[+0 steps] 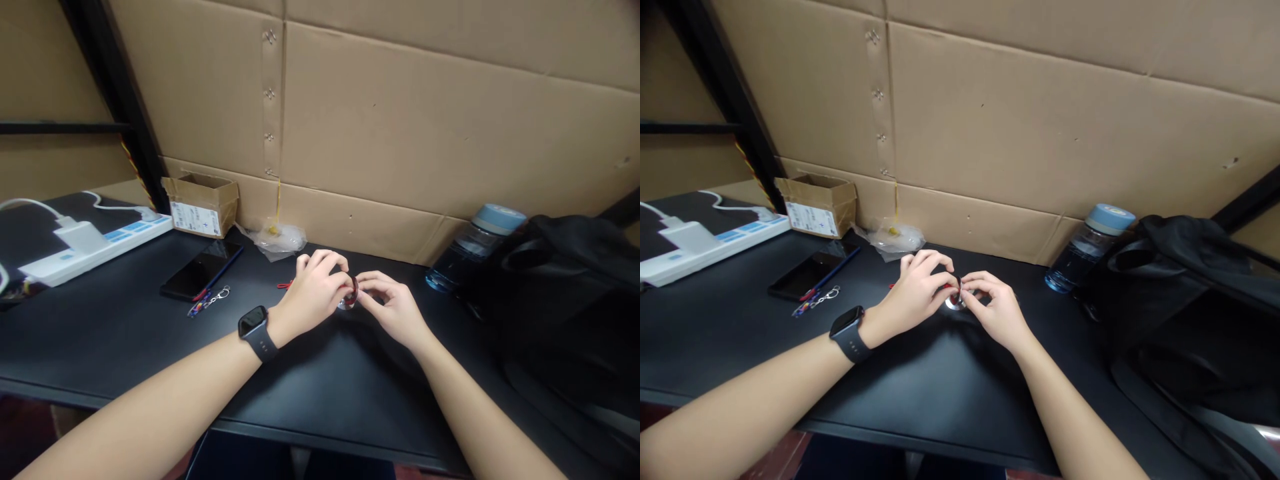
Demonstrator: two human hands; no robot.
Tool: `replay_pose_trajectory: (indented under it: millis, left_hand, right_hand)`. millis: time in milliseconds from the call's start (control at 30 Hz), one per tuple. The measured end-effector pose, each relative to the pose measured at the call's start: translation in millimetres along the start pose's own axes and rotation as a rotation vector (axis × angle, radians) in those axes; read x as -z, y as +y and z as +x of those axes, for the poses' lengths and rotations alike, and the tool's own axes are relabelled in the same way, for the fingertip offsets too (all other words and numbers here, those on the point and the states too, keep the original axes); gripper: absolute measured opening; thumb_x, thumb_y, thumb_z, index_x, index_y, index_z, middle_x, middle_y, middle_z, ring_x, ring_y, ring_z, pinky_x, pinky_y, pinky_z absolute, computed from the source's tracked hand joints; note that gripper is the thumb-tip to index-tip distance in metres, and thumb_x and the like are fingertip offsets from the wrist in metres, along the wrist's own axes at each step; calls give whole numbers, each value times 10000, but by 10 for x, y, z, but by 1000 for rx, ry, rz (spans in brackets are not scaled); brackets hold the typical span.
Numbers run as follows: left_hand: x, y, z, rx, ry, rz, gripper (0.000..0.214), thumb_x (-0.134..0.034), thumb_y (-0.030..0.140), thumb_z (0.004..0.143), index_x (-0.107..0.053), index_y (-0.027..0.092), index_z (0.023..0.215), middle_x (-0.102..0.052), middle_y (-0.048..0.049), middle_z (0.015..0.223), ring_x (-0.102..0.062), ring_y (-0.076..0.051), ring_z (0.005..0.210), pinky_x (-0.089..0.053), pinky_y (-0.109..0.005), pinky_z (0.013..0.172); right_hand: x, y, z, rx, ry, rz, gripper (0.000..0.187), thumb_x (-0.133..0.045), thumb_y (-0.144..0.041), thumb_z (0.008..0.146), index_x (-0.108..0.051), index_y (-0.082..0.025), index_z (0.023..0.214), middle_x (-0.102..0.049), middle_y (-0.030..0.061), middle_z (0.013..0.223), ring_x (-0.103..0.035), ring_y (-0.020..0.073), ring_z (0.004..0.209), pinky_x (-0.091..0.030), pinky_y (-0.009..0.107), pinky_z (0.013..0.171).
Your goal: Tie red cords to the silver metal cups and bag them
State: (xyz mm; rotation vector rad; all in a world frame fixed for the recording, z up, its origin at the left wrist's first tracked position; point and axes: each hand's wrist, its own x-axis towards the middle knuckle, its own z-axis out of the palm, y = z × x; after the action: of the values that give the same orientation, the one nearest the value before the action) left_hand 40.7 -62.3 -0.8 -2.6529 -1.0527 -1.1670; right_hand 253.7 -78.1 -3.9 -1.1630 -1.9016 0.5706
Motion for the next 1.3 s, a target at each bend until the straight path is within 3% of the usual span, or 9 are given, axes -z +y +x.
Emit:
replay_pose_trajectory:
  millis: [433,567,667,767,933,1100,1300]
  left_hand:
    - [-16,15,1,-14,-9,-45,130,-621,258,982,-711,237,891,-643,-56,1163,-503,-263,1195,-312,-444,937]
    - [49,3,42,-32,-46,-83,137,-553,224,987,-676,227,1047,-659,-66,1201,-523,-250,1198,-336,-425,968]
    - [118,-27,64,-93,-119,-129,387,-624,232,889,-593,229,1275,-635,-87,1315,-509,-274,1252,-351,-420,999]
    - [129,-51,60,-131,-181,-138,580,-706,321,834,-526,246,1380,-607,-96,1387,-488,-305,1295,-351,-437,1019]
    - [33,-58,33,-104,-180,-135,442,-684,394,908,-561,242,1305,-635,-85,1329,-516,-277,1259,-368,-422,994]
    - [35,-62,51,-71,-174,-133,364,-724,382,847,-603,230,1154,-671,-69,1213,-544,-276,1196,-377,-412,962]
    - [70,-98,60,-4,-136,-112,387,-739,346,800,-615,246,1152,-669,-58,1194,-520,-288,1204,-367,-429,985]
  right_hand:
    - [-28,3,-9,-24,-22,72,113,-700,-307,893,-770,-221,873,-663,86,1137,-690,242,992,-581,343,811]
    - [-24,30,14,-33,8,152,85,-711,-282,871,-756,-215,845,-636,83,1133,-671,239,1002,-572,336,815]
    - [-8,51,29,-28,25,190,74,-716,-265,855,-742,-211,812,-628,78,1122,-661,237,999,-560,345,837]
    - [5,49,28,-38,18,193,75,-712,-258,849,-729,-208,795,-617,76,1137,-654,233,998,-548,350,847]
    - [-32,7,16,-34,-4,167,68,-705,-231,829,-711,-204,767,-615,67,1101,-649,223,980,-531,343,835]
    - [-68,-15,29,-19,6,161,71,-701,-205,802,-703,-200,731,-620,66,1057,-647,220,974,-523,336,823]
    - [-17,1,51,-15,57,138,93,-686,-211,792,-686,-199,700,-630,77,1064,-643,226,997,-519,325,806]
